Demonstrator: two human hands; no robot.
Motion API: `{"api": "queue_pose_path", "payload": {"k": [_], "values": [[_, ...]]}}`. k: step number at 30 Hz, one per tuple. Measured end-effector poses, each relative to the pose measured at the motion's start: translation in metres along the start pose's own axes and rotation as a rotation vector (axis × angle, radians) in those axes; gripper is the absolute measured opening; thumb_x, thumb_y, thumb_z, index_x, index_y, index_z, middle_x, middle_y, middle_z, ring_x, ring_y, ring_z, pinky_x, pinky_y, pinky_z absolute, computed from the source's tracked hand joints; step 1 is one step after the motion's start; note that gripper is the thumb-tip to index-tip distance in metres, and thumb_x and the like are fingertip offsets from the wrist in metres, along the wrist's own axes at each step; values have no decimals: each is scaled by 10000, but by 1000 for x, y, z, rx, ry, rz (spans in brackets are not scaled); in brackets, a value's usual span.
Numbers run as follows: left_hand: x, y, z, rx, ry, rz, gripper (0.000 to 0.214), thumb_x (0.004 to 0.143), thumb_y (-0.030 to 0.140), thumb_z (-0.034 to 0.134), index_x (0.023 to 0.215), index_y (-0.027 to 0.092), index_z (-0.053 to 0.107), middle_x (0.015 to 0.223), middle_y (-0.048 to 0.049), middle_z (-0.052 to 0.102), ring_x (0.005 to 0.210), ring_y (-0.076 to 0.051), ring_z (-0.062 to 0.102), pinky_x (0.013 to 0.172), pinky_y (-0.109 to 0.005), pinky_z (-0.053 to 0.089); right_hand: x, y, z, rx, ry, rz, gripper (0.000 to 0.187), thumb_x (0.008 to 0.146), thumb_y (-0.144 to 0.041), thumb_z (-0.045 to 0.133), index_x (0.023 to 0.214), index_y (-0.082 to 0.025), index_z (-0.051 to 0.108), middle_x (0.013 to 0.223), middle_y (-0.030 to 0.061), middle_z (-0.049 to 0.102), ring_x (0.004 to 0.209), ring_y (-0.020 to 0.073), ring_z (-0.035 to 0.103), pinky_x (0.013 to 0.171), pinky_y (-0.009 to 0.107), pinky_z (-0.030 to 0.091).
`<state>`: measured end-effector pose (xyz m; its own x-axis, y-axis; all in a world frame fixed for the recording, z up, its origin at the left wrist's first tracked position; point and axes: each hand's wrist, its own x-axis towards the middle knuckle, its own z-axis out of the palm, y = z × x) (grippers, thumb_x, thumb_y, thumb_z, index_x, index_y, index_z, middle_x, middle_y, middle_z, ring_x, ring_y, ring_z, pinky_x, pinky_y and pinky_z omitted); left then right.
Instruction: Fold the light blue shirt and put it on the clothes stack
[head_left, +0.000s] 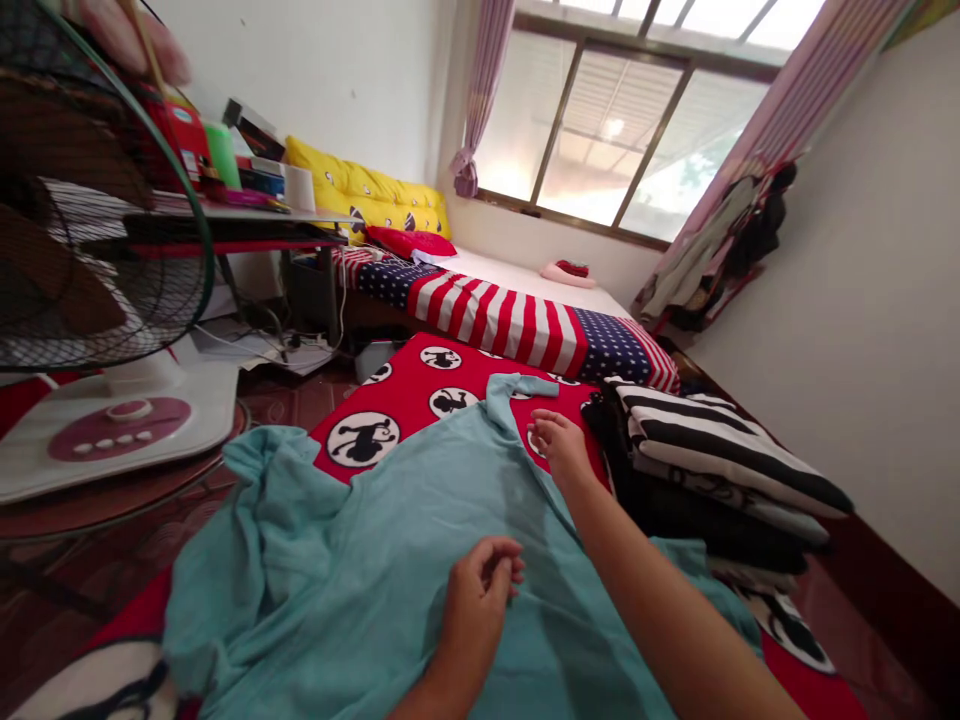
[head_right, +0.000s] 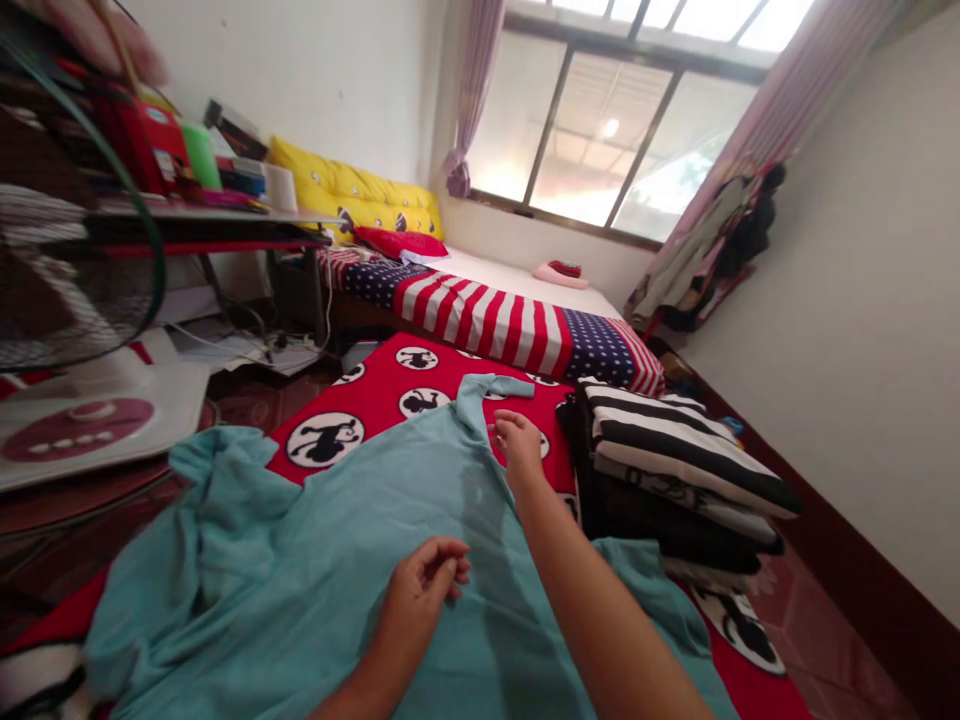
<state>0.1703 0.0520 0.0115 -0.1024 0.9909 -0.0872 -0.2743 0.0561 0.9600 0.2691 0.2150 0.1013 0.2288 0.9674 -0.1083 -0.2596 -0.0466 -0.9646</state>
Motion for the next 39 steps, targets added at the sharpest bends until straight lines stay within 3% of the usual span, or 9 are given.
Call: {"api": "queue_pose_path", "payload": {"k": [5,8,18,21,25,28,31,34,39], "values": [[1,-3,1,3,-29,-24,217,726,354,572,803,179,674,739,-66,680,676,-194,639,585,-279,495,68,12,39,8,-18,133,74,843,-150,632,908,-118,617,821,30,643,717,130,644,622,246,531],[2,-7,0,17,-49,-27,193,736,331,561,807,187,669,748,-63,675,684,-196,639,591,-279,493,86,23,53,-5,-42,188,286,927,-322,584,1151,-143,583,1101,68,624,904,171,636,763,350,558],[6,-16,-5,9,-107,2,198,827,323,533,901,176,643,804,-79,661,707,-199,643,599,-281,509,73,24,52,-177,-167,128,337,924,-354,587,1204,-168,564,1185,83,599,984,198,622,821,403,550],[1,-5,-6,77,34,144,286,882,343,509,1110,188,587,1044,-117,643,786,-192,649,645,-288,527,52,8,48,-236,-148,-33,243,928,-306,567,1069,-113,614,952,25,632,769,121,612,697,281,526],[-17,17,-20,267,323,619,453,951,289,428,1398,254,359,1461,-133,382,1268,-250,479,995,-408,453,-13,-10,30,-338,-206,-284,43,746,-169,657,766,-133,672,681,-56,567,625,77,507,616,201,423],[-33,38,-38,381,381,939,509,961,299,391,1455,292,266,1568,-95,207,1437,-286,244,1139,-511,283,-88,-7,-1,-765,-701,-553,79,634,-107,702,647,-182,680,693,-28,608,634,107,524,621,224,416],[-40,60,-52,517,358,1108,448,940,304,413,1386,308,375,1525,-70,309,1405,-294,305,1134,-532,280,-148,11,-42,-1085,-1014,-628,283,695,-115,675,929,-263,734,904,-3,678,662,119,576,663,245,449],[-33,70,-56,841,293,1025,411,874,289,530,1283,276,501,1418,-83,462,1357,-297,374,1124,-516,297,-166,31,-87,-1047,-799,-581,278,792,-127,593,1003,-265,711,996,19,671,774,137,632,730,252,493],[-15,47,-53,1351,165,552,638,721,440,676,1312,228,561,1500,-167,366,1404,-399,271,1105,-599,256,-132,46,-160,-945,-71,-650,274,853,-179,474,1039,-191,675,1148,115,607,855,186,639,665,288,538]]}}
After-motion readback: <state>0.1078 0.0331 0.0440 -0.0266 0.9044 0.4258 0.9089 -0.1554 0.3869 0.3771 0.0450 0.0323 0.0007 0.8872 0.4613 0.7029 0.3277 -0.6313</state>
